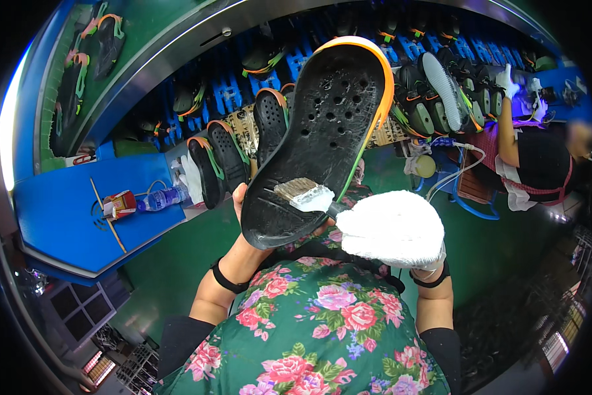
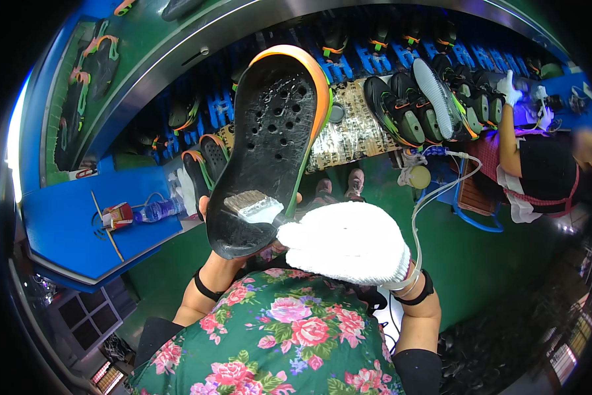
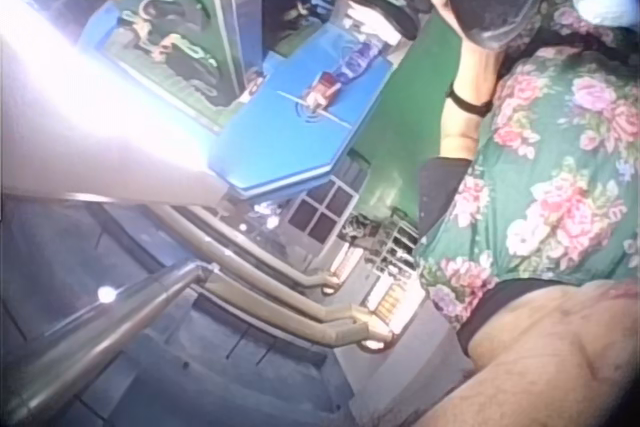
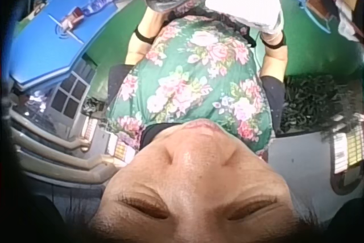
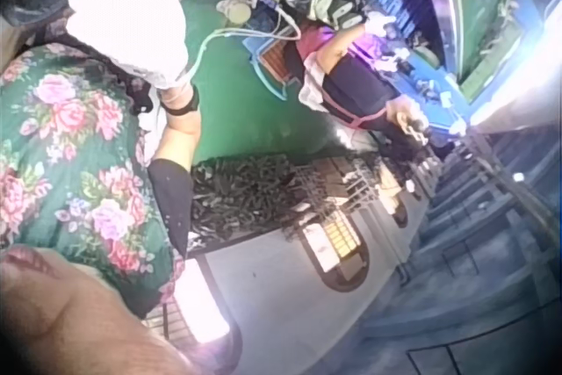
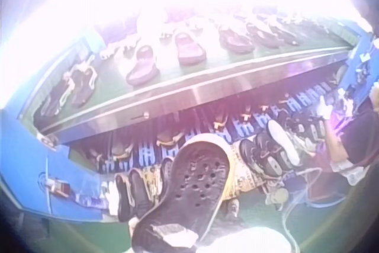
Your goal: Apply adhesive to the bottom of shoe soles using a brush before moving them onto a conveyor belt.
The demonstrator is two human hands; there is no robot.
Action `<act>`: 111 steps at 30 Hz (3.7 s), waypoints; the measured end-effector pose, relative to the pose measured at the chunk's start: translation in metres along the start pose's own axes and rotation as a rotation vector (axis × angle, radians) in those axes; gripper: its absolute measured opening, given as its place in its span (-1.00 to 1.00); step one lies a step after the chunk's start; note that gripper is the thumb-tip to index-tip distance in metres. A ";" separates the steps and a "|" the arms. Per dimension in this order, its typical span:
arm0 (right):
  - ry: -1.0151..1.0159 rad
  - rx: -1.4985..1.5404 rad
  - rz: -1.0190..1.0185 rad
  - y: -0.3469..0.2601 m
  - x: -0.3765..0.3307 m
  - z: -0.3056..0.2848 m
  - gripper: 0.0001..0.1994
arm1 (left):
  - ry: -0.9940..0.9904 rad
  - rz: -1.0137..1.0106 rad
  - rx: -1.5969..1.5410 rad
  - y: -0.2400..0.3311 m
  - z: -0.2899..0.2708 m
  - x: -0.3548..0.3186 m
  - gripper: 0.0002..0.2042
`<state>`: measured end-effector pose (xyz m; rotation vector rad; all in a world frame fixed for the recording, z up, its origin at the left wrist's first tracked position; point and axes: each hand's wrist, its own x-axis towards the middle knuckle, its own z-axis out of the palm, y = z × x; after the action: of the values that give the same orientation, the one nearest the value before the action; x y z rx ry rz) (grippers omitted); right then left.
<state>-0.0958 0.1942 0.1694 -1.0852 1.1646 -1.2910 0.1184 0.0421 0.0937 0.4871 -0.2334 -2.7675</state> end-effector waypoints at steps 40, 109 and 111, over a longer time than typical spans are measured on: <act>0.320 -0.511 -0.431 0.022 0.002 0.028 -0.74 | -0.009 0.103 0.163 -0.013 0.029 0.022 0.20; 0.625 0.361 0.046 0.039 0.055 0.024 -0.81 | 0.211 0.128 -0.150 0.015 0.010 0.035 -0.18; 0.618 0.235 0.055 0.034 0.056 0.024 -0.82 | 0.181 0.065 -0.185 0.016 0.010 0.036 -0.20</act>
<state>-0.0711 0.1375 0.1371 -0.4820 1.4265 -1.7322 0.0877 0.0157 0.0956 0.6632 0.0476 -2.6292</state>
